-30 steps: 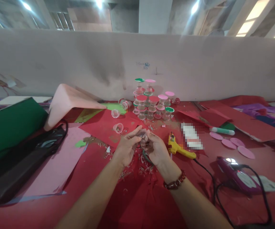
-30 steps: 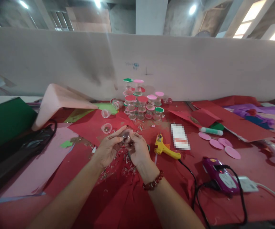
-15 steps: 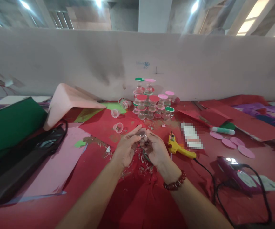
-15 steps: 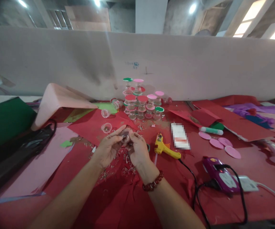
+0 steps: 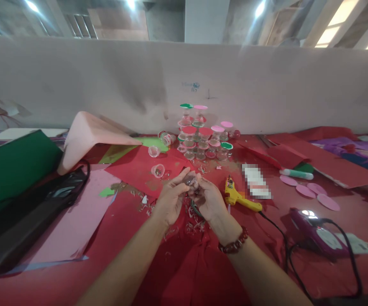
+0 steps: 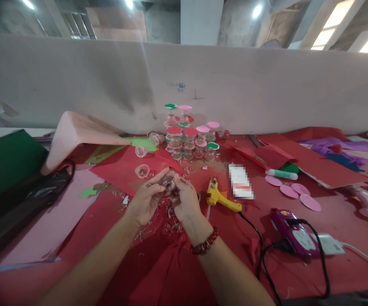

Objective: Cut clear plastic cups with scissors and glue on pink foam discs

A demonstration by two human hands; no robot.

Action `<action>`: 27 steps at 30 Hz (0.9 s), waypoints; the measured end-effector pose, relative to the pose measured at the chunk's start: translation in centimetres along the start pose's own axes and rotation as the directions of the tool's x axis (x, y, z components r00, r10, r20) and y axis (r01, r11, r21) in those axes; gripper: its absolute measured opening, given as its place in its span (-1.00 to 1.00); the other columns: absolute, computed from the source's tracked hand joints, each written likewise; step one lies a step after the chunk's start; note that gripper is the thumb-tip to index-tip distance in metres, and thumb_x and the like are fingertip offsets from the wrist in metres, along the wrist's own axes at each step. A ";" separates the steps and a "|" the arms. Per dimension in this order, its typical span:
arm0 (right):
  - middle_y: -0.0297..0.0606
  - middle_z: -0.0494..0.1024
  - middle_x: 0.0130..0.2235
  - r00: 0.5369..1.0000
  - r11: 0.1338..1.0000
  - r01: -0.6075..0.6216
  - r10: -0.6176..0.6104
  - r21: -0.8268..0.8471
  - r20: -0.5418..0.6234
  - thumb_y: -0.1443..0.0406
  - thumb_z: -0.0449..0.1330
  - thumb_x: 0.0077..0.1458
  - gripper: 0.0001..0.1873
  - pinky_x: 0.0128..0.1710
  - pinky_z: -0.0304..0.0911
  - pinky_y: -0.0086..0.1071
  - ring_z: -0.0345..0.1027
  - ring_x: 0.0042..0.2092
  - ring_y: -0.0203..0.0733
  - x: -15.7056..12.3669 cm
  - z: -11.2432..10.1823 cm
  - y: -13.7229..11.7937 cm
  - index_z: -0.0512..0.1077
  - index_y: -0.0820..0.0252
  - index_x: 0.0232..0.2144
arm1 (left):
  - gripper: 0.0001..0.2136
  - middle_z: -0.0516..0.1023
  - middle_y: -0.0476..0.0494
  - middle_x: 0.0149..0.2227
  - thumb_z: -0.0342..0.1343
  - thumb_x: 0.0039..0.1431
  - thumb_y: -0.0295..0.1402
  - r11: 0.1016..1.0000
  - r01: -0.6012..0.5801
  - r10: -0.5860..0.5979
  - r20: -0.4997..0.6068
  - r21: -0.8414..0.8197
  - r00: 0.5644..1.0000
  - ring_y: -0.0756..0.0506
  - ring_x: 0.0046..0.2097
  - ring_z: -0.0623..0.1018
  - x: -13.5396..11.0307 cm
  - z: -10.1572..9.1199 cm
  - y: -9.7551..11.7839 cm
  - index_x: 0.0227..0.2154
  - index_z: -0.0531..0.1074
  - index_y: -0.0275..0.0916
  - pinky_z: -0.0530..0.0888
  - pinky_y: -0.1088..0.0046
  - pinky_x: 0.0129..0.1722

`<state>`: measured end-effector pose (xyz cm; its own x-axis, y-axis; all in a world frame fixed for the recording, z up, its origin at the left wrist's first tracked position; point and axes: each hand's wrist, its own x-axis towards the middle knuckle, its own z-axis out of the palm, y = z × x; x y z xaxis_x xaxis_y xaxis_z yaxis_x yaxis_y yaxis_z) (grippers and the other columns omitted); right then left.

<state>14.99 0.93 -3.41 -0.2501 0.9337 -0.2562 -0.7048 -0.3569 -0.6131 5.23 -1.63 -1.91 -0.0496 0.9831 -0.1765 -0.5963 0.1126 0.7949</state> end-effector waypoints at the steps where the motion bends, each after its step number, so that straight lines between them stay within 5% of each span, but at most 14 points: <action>1: -0.45 0.34 -0.63 1.000 1.000 -0.004 0.004 0.006 -0.006 0.23 0.36 -0.19 -0.74 -0.56 0.15 -0.54 0.16 -0.56 -0.42 0.0 0.0 0.0 0.36 0.21 -0.64 | -0.46 0.59 -0.09 -0.15 0.10 -0.20 -0.64 1.000 -0.004 0.004 -0.009 -0.004 1.000 0.01 -0.19 0.50 0.0 0.0 -0.1 -0.04 0.46 -0.23 0.36 0.49 -0.14; 6: -0.44 0.37 -0.61 1.000 0.999 -0.015 0.015 0.036 -0.005 0.26 0.33 -0.15 -0.79 -0.55 0.19 -0.53 0.20 -0.56 -0.41 0.2 -0.2 0.0 0.36 0.20 -0.61 | -0.42 0.59 -0.09 -0.13 0.03 -0.24 -0.69 0.999 0.002 -0.003 -0.012 -0.036 1.000 0.02 -0.17 0.51 -0.2 0.0 0.2 -0.06 0.47 -0.24 0.35 0.54 -0.13; 12: -0.43 0.39 -0.60 1.000 0.999 -0.028 0.028 0.042 0.009 0.32 0.33 -0.16 -0.85 -0.56 0.20 -0.52 0.22 -0.56 -0.41 0.5 -0.4 0.1 0.40 0.21 -0.55 | -0.63 0.59 -0.16 -0.13 0.16 -0.02 -0.48 0.998 0.030 -0.029 0.017 -0.053 0.999 -0.02 -0.19 0.53 0.0 -0.3 0.7 -0.08 0.48 -0.28 0.37 0.46 -0.08; 19: -0.46 0.37 -0.62 0.999 0.997 -0.016 0.019 0.082 -0.038 0.33 0.33 -0.18 -0.85 -0.55 0.20 -0.55 0.19 -0.58 -0.44 0.4 -0.4 0.1 0.40 0.22 -0.56 | -0.60 0.55 -0.11 -0.05 0.25 -0.04 -0.49 0.999 -0.018 0.016 0.065 0.029 0.998 -0.02 -0.05 0.50 0.3 -0.4 0.0 -0.07 0.47 -0.19 0.30 0.43 0.07; 27: -0.48 0.37 -0.64 0.995 0.998 -0.042 0.045 0.038 -0.088 0.33 0.27 -0.15 -0.86 -0.58 0.14 -0.52 0.17 -0.61 -0.42 0.6 -0.3 0.0 0.36 0.19 -0.60 | -0.48 0.54 -0.15 -0.03 0.28 -0.08 -0.42 0.989 -0.076 0.069 0.059 0.128 0.996 -0.06 -0.05 0.50 0.2 -0.4 -0.6 0.03 0.40 -0.18 0.35 0.36 0.01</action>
<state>15.03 1.52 -3.80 -0.2221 0.9106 -0.3485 -0.7187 -0.3944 -0.5726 5.29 -1.59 -2.69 -0.0427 0.9953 -0.0866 -0.4830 0.0553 0.8739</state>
